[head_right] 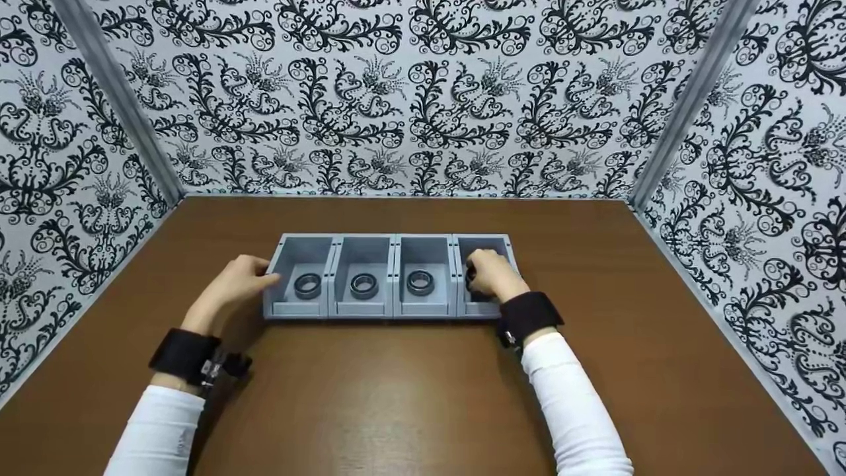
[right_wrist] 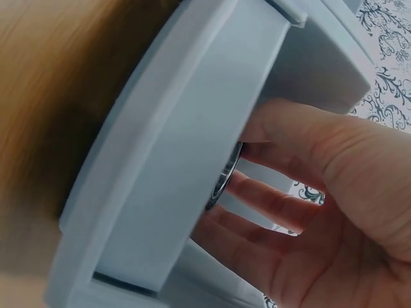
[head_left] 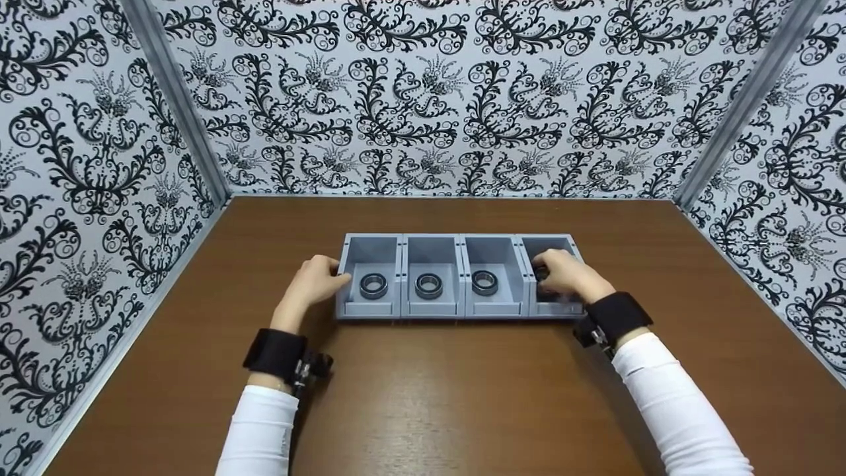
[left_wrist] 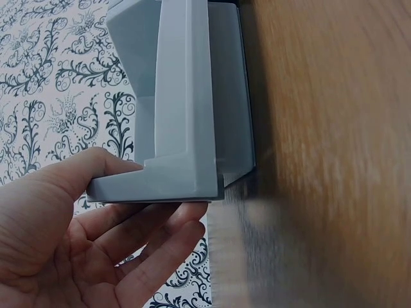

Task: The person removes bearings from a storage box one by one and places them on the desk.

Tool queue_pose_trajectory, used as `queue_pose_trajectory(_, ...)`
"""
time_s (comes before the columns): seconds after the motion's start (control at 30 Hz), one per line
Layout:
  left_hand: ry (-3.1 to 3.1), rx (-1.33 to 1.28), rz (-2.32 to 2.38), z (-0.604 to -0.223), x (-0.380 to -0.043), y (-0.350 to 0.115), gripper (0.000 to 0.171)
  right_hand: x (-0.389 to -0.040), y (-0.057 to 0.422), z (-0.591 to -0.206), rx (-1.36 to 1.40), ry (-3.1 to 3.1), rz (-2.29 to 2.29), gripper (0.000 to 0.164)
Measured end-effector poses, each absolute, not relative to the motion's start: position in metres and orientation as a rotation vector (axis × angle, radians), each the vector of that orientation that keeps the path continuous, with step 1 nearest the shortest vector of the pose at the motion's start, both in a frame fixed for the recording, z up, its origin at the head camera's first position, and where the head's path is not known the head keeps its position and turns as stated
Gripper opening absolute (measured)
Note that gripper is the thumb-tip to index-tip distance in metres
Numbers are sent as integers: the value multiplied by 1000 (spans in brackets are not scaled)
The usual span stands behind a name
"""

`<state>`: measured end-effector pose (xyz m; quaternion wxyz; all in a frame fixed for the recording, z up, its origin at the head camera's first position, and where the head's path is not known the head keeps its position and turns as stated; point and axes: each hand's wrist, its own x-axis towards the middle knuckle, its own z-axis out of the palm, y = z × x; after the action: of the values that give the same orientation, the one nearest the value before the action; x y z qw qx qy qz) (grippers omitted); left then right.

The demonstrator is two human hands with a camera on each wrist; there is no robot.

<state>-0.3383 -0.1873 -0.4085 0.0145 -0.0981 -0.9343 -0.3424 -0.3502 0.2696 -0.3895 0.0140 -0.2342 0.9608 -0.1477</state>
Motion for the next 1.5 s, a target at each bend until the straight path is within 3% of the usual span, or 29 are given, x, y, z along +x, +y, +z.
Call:
queue_pose_trajectory(0.23, -2913, -305, -1068, -408, -339, -188, 24, -351, 270, -386, -727, 2984, -517, 30)
queue_pose_trajectory(0.5, -2918, -305, -1077, -410, -338, -189, 20, -347, 272, -382, -728, 2980, -543, 46)
queue_pose_trajectory(0.93, -2904, -342, -1066, -410, -339, -189, 29, -348, 273, -374, -688, 2958, -530, 43)
queue_pose_trajectory(1.5, -2903, -331, -1077, -410, -340, -188, 20, -345, 274, -367, -711, 2991, -553, 42)
